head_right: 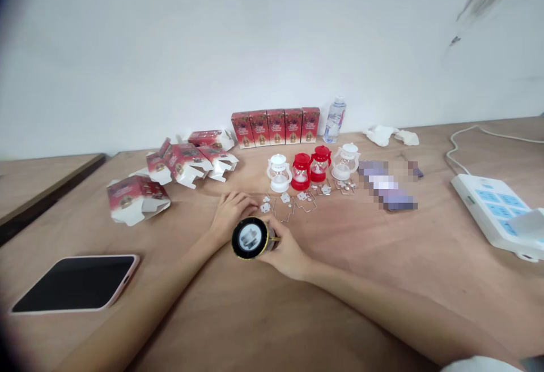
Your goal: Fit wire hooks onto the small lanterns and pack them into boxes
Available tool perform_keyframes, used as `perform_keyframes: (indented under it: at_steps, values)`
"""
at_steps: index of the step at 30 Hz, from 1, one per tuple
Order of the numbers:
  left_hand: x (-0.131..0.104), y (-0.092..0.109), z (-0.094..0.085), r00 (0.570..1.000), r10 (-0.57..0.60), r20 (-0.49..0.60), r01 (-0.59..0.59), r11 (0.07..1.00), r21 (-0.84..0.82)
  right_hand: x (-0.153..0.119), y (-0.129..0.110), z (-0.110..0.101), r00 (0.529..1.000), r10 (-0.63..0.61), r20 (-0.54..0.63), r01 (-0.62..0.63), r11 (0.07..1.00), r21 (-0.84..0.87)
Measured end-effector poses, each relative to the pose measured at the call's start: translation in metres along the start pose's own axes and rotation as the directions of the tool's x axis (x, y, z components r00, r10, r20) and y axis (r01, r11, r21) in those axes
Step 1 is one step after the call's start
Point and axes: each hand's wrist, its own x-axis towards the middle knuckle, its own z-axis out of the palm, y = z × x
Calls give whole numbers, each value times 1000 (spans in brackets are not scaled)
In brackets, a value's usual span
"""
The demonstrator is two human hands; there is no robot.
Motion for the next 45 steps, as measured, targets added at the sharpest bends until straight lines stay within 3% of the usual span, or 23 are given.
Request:
perform_keyframes:
  at_steps: [6,10,14,17,22,24,26,33,45]
  values:
    - [1,0,2,996,-83,-18,82,997,-1,-3,-6,-1,998,-40,44,42,998,-46]
    - [-1,-1,4,997,-66,-32,65,997,-36,-3,-8,-1,998,-56,37,57,998,-33]
    - [-3,0,-1,991,-39,-127,30,997,-71,-3,-7,0,998,-58,6,59,998,-34]
    - [0,6,-26,965,-50,-257,-2,980,-199,-2,-5,0,997,-66,-40,65,998,-27]
    - [-1,31,-97,905,-48,-423,-141,904,-404,-2,-2,0,996,-39,-82,40,999,8]
    - [-5,42,-115,918,19,-395,-199,886,-420,-2,-2,-1,996,-48,-73,50,999,16]
    - [-10,50,-123,925,90,-369,-255,867,-428,-1,-1,-1,996,-63,-65,65,998,22]
    - [-13,53,-115,916,187,-355,-335,844,-420,-2,7,-2,997,-33,-75,33,999,1]
    - [-14,48,-120,916,368,-161,-400,875,-275,0,0,-1,996,15,-91,-13,1000,15]
